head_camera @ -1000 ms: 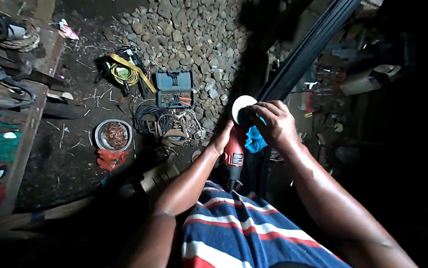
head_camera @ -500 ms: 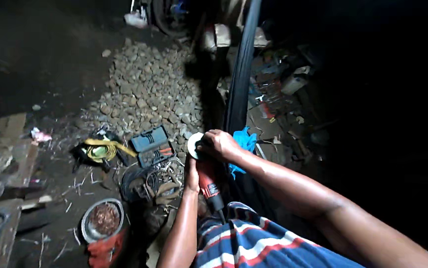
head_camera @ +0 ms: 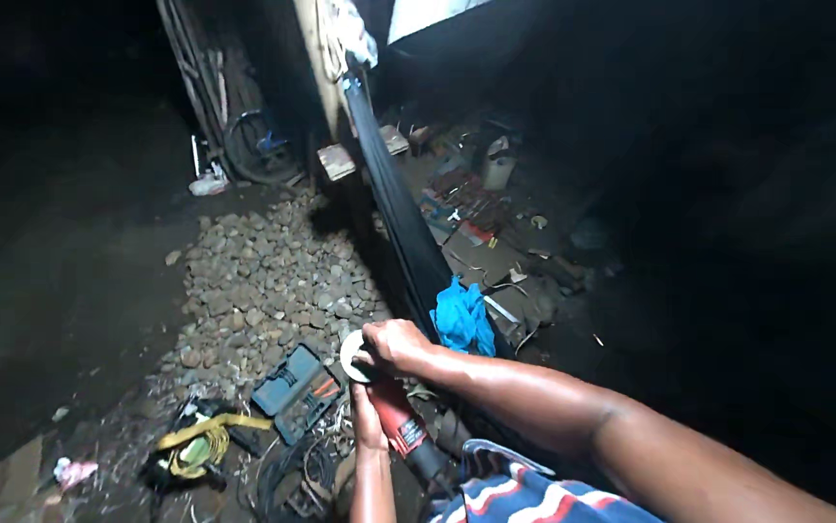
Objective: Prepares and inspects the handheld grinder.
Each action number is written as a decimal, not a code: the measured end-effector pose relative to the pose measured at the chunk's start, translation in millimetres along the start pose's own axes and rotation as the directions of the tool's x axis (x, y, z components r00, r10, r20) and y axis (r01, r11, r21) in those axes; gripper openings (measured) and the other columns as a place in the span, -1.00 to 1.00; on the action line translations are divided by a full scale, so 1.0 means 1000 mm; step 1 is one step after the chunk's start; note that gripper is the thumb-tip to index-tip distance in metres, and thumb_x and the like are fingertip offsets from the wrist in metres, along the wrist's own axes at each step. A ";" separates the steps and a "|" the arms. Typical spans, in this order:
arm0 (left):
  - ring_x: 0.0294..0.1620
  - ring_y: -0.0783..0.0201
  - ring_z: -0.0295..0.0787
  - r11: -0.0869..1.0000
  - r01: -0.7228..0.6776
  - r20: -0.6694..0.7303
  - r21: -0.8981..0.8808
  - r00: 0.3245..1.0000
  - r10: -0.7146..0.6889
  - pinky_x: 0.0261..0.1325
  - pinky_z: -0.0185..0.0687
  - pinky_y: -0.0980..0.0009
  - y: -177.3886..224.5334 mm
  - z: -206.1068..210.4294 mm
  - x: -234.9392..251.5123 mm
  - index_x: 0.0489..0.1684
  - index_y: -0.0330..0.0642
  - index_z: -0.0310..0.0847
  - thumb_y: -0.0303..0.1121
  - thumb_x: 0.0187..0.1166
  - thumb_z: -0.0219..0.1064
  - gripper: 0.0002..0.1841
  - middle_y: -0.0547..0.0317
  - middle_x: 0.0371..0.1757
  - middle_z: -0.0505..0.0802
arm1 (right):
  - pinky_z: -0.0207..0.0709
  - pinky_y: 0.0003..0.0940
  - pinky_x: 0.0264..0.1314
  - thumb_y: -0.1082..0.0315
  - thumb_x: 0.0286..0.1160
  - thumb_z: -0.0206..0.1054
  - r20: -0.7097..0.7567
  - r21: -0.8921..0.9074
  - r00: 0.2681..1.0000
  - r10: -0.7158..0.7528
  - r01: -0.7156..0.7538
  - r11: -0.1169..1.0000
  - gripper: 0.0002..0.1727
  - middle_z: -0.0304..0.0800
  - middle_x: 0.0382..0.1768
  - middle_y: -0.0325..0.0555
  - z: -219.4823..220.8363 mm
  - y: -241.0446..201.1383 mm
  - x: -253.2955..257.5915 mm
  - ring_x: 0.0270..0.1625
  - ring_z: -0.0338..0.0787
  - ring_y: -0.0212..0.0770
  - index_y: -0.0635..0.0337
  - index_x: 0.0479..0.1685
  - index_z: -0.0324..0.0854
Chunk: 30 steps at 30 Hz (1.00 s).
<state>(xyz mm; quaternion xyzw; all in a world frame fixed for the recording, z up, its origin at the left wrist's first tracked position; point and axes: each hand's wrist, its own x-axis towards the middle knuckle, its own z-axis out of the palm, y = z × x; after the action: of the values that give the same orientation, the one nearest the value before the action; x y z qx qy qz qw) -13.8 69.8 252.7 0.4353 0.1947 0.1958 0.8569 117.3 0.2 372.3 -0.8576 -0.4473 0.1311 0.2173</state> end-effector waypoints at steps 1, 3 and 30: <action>-0.07 0.08 0.88 1.000 0.011 0.011 -0.004 1.000 -0.011 -0.03 0.86 0.05 -0.003 0.004 0.003 0.52 -0.22 0.39 0.36 0.73 -0.24 -0.19 -0.10 0.01 0.86 | 0.66 0.28 0.01 -0.20 0.63 0.21 -0.011 -0.016 0.999 0.034 -0.034 0.999 -0.44 0.82 -0.14 0.14 -0.005 0.004 -0.002 0.00 0.85 0.20 0.18 0.04 0.65; -0.11 0.09 0.89 0.999 0.041 0.025 0.006 0.999 -0.041 -0.07 0.87 0.07 -0.007 0.016 0.009 0.47 -0.23 0.40 0.34 0.75 -0.32 -0.20 -0.09 -0.04 0.87 | 0.65 0.29 -0.04 -0.25 0.63 0.17 -0.039 -0.052 0.995 0.093 -0.095 0.994 -0.41 0.83 -0.18 0.13 -0.014 0.012 -0.007 -0.03 0.85 0.21 0.16 0.02 0.66; -0.05 0.11 0.93 0.963 0.216 0.361 -0.159 0.921 -0.147 0.02 0.88 0.05 -0.021 0.039 0.031 0.15 -0.03 0.70 0.49 0.16 0.44 -0.19 0.02 -0.07 0.93 | 0.70 0.08 0.06 0.15 0.62 0.39 -0.239 0.097 0.952 -0.192 0.220 0.971 -0.74 0.72 0.11 0.18 -0.024 0.069 -0.028 0.05 0.79 0.11 0.10 0.06 0.82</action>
<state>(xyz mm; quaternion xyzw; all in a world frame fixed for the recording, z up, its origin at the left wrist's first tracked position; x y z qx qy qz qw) 35.3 47.7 251.5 0.3568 0.0605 0.0539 0.9307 160.6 -63.6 360.0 -0.8007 -0.4975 0.0356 0.3318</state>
